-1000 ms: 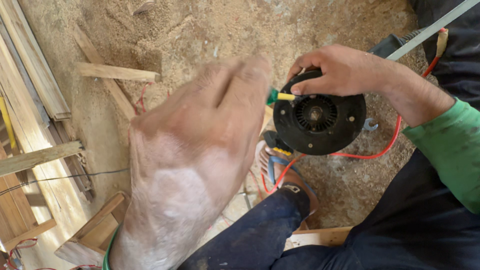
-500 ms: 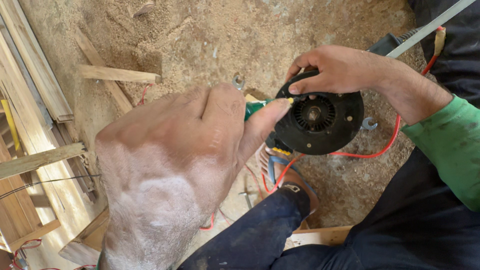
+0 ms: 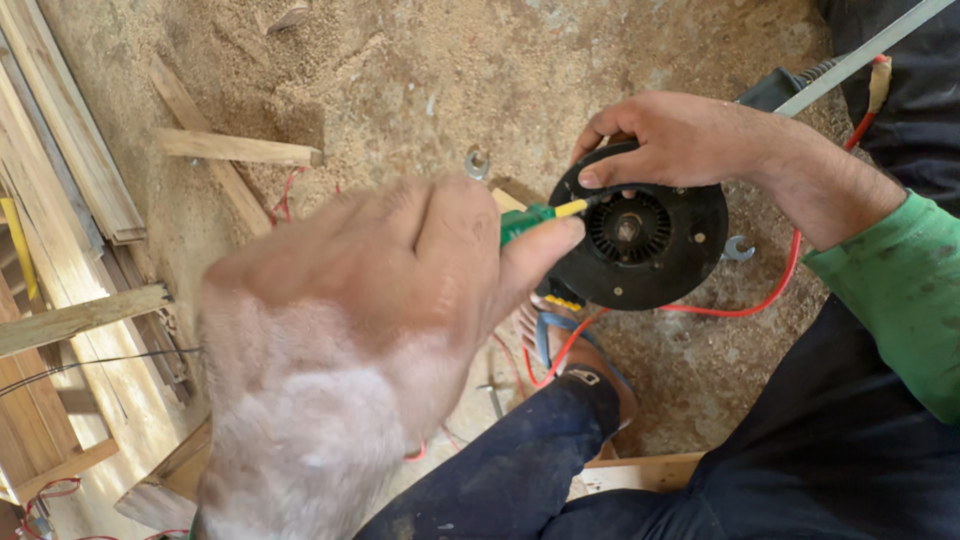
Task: The person sits on the ground and works on a power router, using a screwdriver to loosen and tighten screws on its base plate while fitting a small wooden block to it. They flip the router over, reposition the block, and continue turning screws on the tool.
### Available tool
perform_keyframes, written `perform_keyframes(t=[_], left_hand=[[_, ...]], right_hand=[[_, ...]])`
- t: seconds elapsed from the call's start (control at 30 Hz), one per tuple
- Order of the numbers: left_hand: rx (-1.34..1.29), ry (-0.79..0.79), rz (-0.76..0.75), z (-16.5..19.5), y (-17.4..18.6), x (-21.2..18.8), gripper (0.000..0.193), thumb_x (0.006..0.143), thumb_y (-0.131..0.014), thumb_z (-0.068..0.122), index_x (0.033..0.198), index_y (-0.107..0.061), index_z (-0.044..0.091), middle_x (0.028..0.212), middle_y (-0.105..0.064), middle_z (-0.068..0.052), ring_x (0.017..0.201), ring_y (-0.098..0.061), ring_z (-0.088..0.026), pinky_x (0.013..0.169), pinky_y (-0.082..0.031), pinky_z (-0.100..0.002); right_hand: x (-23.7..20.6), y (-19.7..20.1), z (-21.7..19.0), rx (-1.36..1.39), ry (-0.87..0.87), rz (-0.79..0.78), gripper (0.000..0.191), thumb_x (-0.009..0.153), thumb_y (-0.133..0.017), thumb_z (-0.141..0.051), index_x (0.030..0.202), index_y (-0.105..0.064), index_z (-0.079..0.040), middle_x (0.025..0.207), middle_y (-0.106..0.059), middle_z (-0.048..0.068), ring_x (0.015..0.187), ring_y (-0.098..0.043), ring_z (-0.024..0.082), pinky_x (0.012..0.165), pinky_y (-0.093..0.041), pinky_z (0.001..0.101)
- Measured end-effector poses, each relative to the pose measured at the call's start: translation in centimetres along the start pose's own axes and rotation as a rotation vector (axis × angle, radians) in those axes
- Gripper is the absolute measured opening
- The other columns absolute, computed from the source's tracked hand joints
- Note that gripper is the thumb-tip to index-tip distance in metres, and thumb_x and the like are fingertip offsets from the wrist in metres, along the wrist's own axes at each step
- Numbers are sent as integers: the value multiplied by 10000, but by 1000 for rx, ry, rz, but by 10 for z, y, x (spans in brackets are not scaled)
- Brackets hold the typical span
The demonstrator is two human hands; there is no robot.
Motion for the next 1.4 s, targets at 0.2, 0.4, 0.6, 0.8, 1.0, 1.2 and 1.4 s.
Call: perform_keyframes(t=[0.2,0.4,0.6,0.8,1.0,1.2,1.4], left_hand=[[-184,-80,211,6,13,1,261,937,-730,244,1086,-637,51,1016,-647,-85,843,-683,-245,667,-548,-383],[-298,-149,162,9,16,-1,306,898,-670,87,1198,-622,53,1113,-647,-78,920,-701,-243,739,-572,-363],[-60,36,1,0,2,6,358,996,-677,461,1043,-632,109,890,-647,-17,711,-677,-209,595,-516,-394],[-259,-127,199,8,19,1,288,886,-726,94,1151,-625,43,1164,-655,-119,1002,-713,-283,773,-581,-385],[-183,-109,175,9,19,0,239,905,-701,103,1126,-627,51,1051,-657,-107,858,-699,-238,654,-563,-351],[129,29,203,4,12,0,454,975,-698,509,783,-550,126,603,-521,-11,472,-524,-183,419,-382,-368],[149,-1,245,8,14,1,522,975,-749,555,760,-547,125,594,-511,-14,465,-516,-190,413,-368,-362]], right_hand=[[0,-1,0,45,-9,-11,406,854,-716,-357,1156,-734,-86,970,-801,79,884,-761,164,793,-586,342],[-1,1,-3,30,-3,-8,391,856,-722,-354,1134,-743,-81,959,-804,87,881,-755,170,792,-574,346],[-1,1,-4,20,-5,0,403,856,-714,-356,1154,-739,-85,972,-796,83,883,-755,163,788,-576,344],[-1,1,-4,30,47,3,393,873,-717,-350,1144,-739,-66,944,-795,89,871,-752,176,783,-574,350],[-8,5,-6,-149,93,217,282,967,-680,-310,1143,-726,-95,956,-760,95,861,-745,245,801,-560,385],[-42,0,-30,-304,483,338,169,803,-691,-155,969,-716,-133,1223,-694,64,1145,-653,290,972,-517,414],[-41,-7,-29,-435,393,341,222,784,-804,-278,927,-730,-124,1251,-673,21,1160,-628,275,959,-513,422]])
Point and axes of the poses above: each hand's wrist, its own x-axis towards the middle knuckle, its own y-axis out of the back of the hand, z = x × y, the point moved 6 cm from there along x, towards the middle knuckle
